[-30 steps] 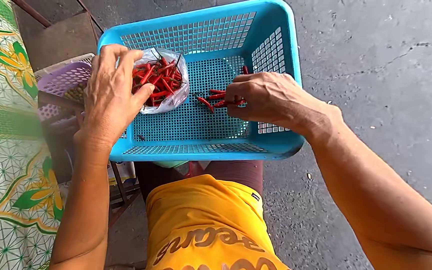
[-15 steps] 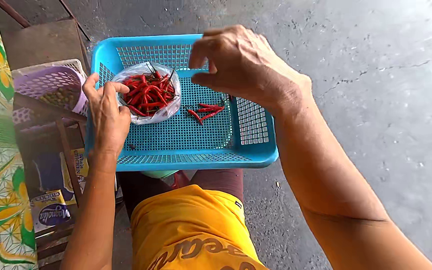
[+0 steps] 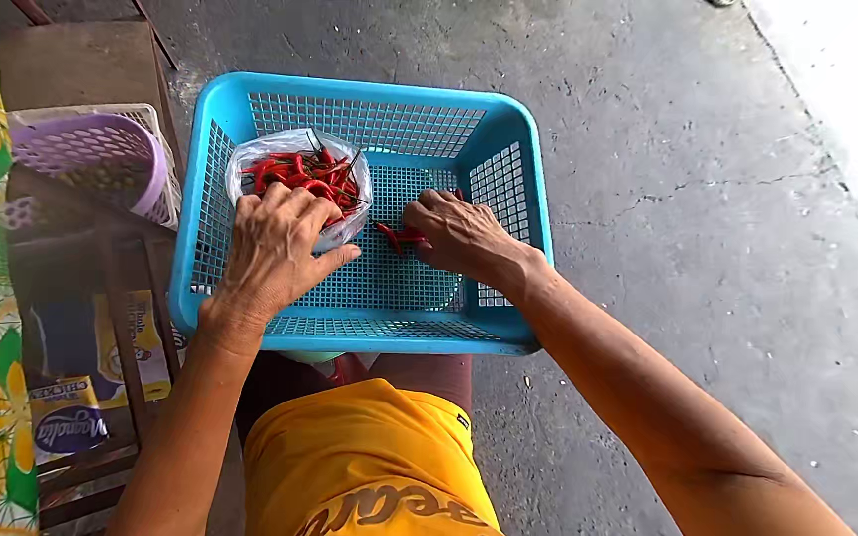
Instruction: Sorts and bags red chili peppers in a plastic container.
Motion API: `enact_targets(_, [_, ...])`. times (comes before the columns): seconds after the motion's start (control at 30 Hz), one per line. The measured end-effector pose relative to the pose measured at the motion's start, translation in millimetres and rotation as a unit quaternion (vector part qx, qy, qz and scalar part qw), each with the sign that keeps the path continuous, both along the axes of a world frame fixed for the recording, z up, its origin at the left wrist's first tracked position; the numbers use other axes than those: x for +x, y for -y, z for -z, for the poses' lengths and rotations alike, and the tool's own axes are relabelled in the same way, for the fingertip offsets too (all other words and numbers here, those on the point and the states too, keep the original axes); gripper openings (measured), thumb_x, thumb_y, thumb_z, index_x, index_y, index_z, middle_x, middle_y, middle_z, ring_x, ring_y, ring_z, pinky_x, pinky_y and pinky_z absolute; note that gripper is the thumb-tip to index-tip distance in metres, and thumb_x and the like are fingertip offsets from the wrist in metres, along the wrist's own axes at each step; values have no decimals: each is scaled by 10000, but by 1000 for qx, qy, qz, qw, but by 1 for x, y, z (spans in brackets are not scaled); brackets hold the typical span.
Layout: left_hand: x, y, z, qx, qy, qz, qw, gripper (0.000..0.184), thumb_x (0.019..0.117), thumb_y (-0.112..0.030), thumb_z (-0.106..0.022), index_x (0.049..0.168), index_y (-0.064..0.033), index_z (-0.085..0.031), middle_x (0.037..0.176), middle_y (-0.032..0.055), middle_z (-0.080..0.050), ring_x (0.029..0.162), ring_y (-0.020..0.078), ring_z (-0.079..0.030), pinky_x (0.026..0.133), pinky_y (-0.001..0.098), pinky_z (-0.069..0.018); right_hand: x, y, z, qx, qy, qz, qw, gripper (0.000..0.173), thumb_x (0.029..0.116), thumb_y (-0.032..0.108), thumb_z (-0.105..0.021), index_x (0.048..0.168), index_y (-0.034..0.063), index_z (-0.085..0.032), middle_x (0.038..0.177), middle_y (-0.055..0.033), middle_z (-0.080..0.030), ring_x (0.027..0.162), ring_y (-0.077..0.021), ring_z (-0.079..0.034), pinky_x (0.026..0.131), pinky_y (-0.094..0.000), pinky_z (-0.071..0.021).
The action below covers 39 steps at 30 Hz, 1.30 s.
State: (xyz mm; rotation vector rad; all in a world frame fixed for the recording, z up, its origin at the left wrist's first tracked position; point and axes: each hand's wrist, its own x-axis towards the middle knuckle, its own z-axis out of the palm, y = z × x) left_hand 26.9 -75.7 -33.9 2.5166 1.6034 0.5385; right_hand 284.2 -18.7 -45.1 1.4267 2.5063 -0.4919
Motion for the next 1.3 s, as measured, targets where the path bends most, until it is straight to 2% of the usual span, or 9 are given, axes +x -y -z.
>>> enact_targets(0.17, [5, -1, 4, -50, -9, 16, 999, 246, 953, -218, -711, 1123, -40, -718, 997, 174, -677, 897, 361, -693, 707, 491, -552, -2, 0, -2, -26, 20, 30, 999, 264, 904, 115, -685, 1145, 28, -619, 1012, -186, -673, 962, -397, -670, 726, -573, -498])
enact_targets(0.3, [6, 3, 0, 1, 13, 13, 1000, 240, 1011, -276, -625, 1004, -69, -746, 921, 132, -686, 844, 329, -672, 674, 474, -499, 0, 6, 0, -3, -10, 38, 999, 188, 971, 90, -619, 1142, 18, -642, 936, -197, -690, 876, -418, -691, 681, -593, -514])
enact_targets(0.5, [-6, -2, -12, 65, 103, -206, 971, 225, 1019, -264, -608, 1088, -100, -746, 1273, 179, -639, 1209, 386, -556, 984, 500, -443, 10, -12, -34, -20, -23, 77, 997, 292, 1063, 79, -457, 1318, 3, -578, 1067, -253, -679, 991, -460, -676, 809, -641, -520])
enact_targets(0.6, [-9, -3, -14, -28, 116, -276, 954, 204, 961, -92, -638, 1150, -93, -715, 1517, 247, -422, 1382, 444, -410, 1108, 519, -390, -5, -23, -67, -17, -38, 91, 995, 295, 1053, 82, -490, 1330, 27, -577, 964, -221, -670, 839, -395, -680, 722, -579, -542])
enact_targets(0.7, [-8, -4, -13, -36, 130, -283, 949, 253, 938, 3, -596, 1144, -83, -714, 1553, 254, -376, 1411, 424, -395, 1130, 489, -386, -28, -26, -100, -11, -158, 63, 985, 353, 1056, 126, -527, 1392, 22, -553, 936, -139, -662, 655, -219, -678, 603, -420, -597])
enact_targets(0.83, [-12, -3, -14, -27, 132, -289, 948, 237, 958, -7, -559, 1133, -60, -710, 1478, 237, -471, 1353, 395, -466, 1093, 470, -422, -54, -31, -122, -48, -360, 71, 929, 518, 1062, 267, -561, 1522, 63, -437, 1188, -39, -715, 894, -103, -759, 706, -286, -675])
enact_targets(1.0, [-13, -2, -16, -36, 111, -296, 948, 219, 995, -84, -589, 1179, -24, -692, 1196, 218, -623, 1061, 354, -639, 900, 478, -524, -44, -32, -99, 10, -239, 45, 970, 256, 1053, 184, -567, 1221, 15, -660, 999, -122, -725, 793, -212, -745, 718, -423, -642])
enact_targets(1.13, [-13, -5, -18, -69, 104, -304, 944, 318, 1017, -121, -575, 1317, -26, -624, 1252, 227, -630, 1117, 375, -652, 935, 517, -530, -33, -25, -49, -77, -68, 56, 993, 204, 1014, 220, -648, 968, 50, -751, 836, -139, -728, 762, -314, -722, 743, -581, -582])
enact_targets(1.3, [-10, -7, -16, -56, 71, -295, 951, 360, 1015, -128, -566, 1358, -32, -616, 1301, 235, -614, 1200, 416, -597, 945, 543, -501, -35, -19, -6, -97, 27, 72, 992, 266, 1019, 261, -623, 965, 10, -694, 890, -215, -679, 904, -427, -675, 733, -618, -509])
